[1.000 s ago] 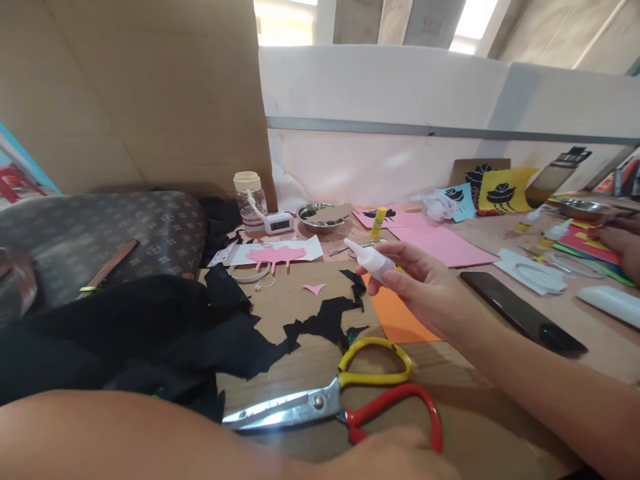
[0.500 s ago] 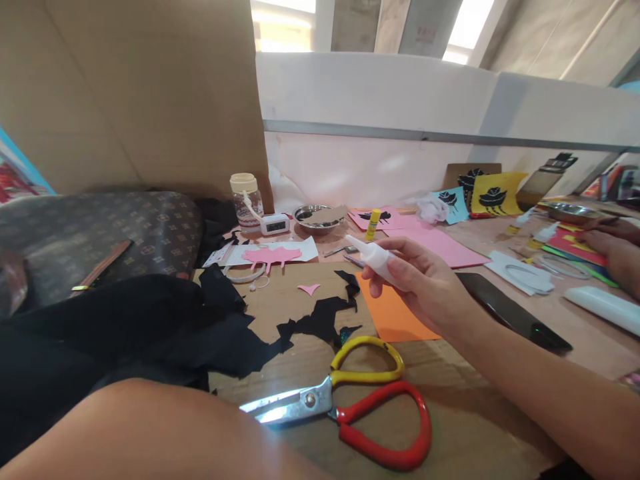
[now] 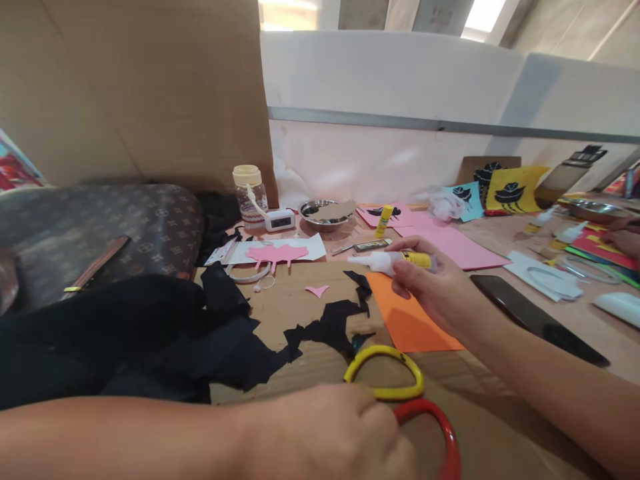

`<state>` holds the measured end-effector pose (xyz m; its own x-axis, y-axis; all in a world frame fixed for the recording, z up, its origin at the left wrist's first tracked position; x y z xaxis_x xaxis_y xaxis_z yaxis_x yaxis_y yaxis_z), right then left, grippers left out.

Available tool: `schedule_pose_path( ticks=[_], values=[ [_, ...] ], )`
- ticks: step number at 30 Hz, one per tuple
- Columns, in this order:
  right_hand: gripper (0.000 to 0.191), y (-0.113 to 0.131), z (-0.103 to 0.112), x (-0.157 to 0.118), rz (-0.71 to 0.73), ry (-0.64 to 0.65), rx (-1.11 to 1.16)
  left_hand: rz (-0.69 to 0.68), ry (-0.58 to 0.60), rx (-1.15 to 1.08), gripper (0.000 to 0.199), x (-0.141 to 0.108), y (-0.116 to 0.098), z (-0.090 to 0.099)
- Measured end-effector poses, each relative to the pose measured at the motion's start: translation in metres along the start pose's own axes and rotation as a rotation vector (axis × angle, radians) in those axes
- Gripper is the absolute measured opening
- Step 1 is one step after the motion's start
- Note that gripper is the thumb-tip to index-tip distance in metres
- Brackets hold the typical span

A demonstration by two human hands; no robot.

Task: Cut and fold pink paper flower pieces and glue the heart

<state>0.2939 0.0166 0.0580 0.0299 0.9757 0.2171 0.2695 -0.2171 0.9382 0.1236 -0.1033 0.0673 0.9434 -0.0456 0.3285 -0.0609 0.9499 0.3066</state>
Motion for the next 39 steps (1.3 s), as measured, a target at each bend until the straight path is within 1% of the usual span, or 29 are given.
schedule_pose_path(
  ticks=[1,2,3,4,5,6,7,8,9,11,14,17,20,24,27,30,33,36,39],
  values=[
    [0.035,0.000,0.002,0.003,-0.006,-0.013,-0.008,0.010,0.060,0.063,0.019,-0.007,0.010,0.003],
    [0.035,0.000,0.003,0.006,-0.020,-0.020,-0.008,0.082,0.131,0.124,0.021,-0.015,0.024,0.004],
    [0.036,0.000,0.002,0.010,-0.035,-0.022,-0.004,0.127,0.198,0.172,0.017,-0.023,0.037,0.001],
    [0.036,0.000,0.001,0.014,-0.045,-0.019,-0.001,0.199,0.291,0.206,0.010,-0.032,0.051,-0.005],
    [0.036,0.000,-0.002,0.019,-0.051,-0.010,0.002,0.280,0.361,0.248,0.009,-0.041,0.065,-0.012],
    [0.036,-0.001,-0.006,0.025,-0.060,0.002,0.002,0.345,0.412,0.287,0.014,-0.049,0.078,-0.020],
    [0.036,-0.003,-0.011,0.031,-0.070,0.020,0.001,0.393,0.452,0.297,0.020,-0.057,0.089,-0.029],
    [0.035,-0.006,-0.016,0.037,-0.076,0.036,-0.004,0.422,0.462,0.301,0.024,-0.062,0.097,-0.036],
    [0.035,-0.010,-0.020,0.043,-0.075,0.040,-0.010,0.435,0.462,0.298,0.027,-0.066,0.103,-0.044],
    [0.041,-0.019,-0.026,0.054,-0.066,0.010,-0.022,0.437,0.435,0.287,0.031,-0.070,0.110,-0.054],
    [0.048,-0.040,-0.029,0.064,-0.054,-0.043,-0.055,0.442,0.400,0.274,0.039,-0.072,0.114,-0.064],
    [0.045,-0.060,-0.033,0.067,-0.051,0.011,-0.092,0.454,0.397,0.249,0.041,-0.075,0.112,-0.073],
    [0.044,-0.071,-0.033,0.064,-0.054,0.041,-0.130,0.449,0.398,0.225,0.044,-0.080,0.107,-0.079],
    [0.048,-0.070,-0.032,0.058,-0.051,0.027,-0.251,0.460,0.398,0.164,0.046,-0.084,0.103,-0.078],
    [0.046,-0.068,-0.032,0.057,-0.028,0.041,-0.267,0.480,0.398,0.094,0.046,-0.083,0.104,-0.075],
    [0.044,-0.072,-0.031,0.057,-0.059,0.059,-0.287,0.522,0.404,-0.011,0.043,-0.083,0.108,-0.075],
    [0.044,-0.072,-0.033,0.056,-0.055,0.066,-0.303,0.550,0.352,-0.048,0.041,-0.083,0.110,-0.073],
    [0.044,-0.072,-0.036,0.054,-0.075,0.071,-0.284,0.528,0.316,-0.046,0.042,-0.082,0.111,-0.072],
    [0.045,-0.070,-0.039,0.053,-0.074,0.055,-0.290,0.489,0.339,-0.038,0.045,-0.080,0.109,-0.071]
  ],
)
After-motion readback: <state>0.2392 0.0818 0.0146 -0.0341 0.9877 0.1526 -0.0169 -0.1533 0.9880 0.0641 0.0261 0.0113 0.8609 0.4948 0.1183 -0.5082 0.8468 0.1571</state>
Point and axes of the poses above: each hand's wrist, its own x-axis towards the middle knuckle, its own z-axis out of the back of the hand, y = z × x, the point moved 6 cm from there along x, towards the middle knuckle, and after that the axes turned 15 degrees about x, right-handed, at the moved point
